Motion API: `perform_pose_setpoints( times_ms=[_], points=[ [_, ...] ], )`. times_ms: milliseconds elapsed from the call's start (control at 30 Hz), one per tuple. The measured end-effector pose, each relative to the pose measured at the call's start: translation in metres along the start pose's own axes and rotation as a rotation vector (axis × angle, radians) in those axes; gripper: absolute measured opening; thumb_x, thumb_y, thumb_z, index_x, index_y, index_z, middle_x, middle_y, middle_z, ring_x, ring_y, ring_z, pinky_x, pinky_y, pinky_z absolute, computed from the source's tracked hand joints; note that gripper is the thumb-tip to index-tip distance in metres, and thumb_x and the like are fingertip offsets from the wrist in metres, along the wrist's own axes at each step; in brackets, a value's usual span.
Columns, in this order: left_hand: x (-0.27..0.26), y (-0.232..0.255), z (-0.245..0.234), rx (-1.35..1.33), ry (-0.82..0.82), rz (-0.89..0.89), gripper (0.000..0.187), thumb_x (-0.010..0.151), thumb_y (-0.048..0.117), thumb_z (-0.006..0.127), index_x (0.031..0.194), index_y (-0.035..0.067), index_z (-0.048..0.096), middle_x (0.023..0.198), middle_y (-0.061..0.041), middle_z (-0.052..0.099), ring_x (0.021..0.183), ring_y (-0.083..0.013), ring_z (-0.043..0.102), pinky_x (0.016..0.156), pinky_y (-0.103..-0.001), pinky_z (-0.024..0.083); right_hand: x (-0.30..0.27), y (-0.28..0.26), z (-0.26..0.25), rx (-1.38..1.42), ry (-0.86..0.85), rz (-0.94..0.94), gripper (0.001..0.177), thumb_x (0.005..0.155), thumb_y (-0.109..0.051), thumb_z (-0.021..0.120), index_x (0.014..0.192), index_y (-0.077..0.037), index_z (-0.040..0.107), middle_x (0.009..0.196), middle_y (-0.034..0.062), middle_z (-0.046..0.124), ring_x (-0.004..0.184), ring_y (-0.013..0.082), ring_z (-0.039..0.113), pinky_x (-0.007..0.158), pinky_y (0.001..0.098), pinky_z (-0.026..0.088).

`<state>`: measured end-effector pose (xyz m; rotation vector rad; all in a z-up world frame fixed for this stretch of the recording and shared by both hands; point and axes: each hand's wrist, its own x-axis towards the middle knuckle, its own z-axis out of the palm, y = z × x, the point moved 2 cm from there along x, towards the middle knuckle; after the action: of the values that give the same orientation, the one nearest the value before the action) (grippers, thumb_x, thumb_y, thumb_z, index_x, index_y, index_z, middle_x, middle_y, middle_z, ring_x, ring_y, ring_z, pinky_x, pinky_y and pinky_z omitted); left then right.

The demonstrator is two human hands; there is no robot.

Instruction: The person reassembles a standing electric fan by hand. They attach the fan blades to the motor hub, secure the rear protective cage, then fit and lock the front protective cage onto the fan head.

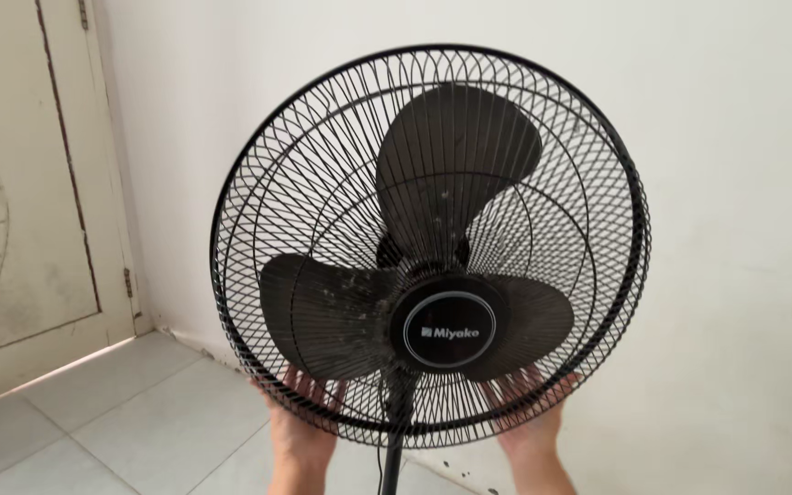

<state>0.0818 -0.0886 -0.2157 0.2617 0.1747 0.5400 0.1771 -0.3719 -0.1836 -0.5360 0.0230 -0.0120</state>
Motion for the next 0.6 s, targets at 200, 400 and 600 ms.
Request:
perform_pose_setpoints(
  times_ms=[200, 400, 600],
  points=[
    [-0.038, -0.071, -0.014, -0.018, -0.03, -0.12, 0.072, 0.099, 0.067, 0.028, 0.154, 0.023, 0.038, 0.154, -0.003, 0.047, 0.138, -0.0258, 0.047, 0.112, -0.051, 0.037, -0.048, 0.074, -0.009, 0.069, -0.007, 0.154, 0.077, 0.097, -0.07, 0.022, 0.145, -0.017, 0.049, 0.146, 0.0016, 0.054, 0.132, 0.0249, 0.05, 0.11, 0.0493, 0.036],
    [-0.02, -0.105, -0.03, -0.068, -0.076, -0.081, 0.065, 0.103, 0.055, 0.027, 0.152, 0.016, 0.043, 0.152, -0.01, 0.048, 0.134, -0.0292, 0.049, 0.107, -0.054, 0.043, -0.06, 0.103, 0.001, 0.187, 0.054, 0.197, 0.064, 0.106, -0.058, 0.023, 0.143, -0.014, 0.052, 0.143, 0.0032, 0.053, 0.126, 0.0231, 0.05, 0.108, 0.047, 0.038],
    [-0.005, -0.113, -0.06, -0.102, -0.178, -0.064, 0.061, 0.104, 0.051, 0.029, 0.151, 0.016, 0.046, 0.147, -0.011, 0.051, 0.13, -0.0292, 0.05, 0.104, -0.052, 0.044, -0.061, 0.104, -0.009, 0.084, 0.068, 0.216, 0.058, 0.107, -0.054, 0.023, 0.139, -0.016, 0.054, 0.139, 0.0005, 0.054, 0.121, 0.0207, 0.049, 0.106, 0.0479, 0.038]
  ],
)
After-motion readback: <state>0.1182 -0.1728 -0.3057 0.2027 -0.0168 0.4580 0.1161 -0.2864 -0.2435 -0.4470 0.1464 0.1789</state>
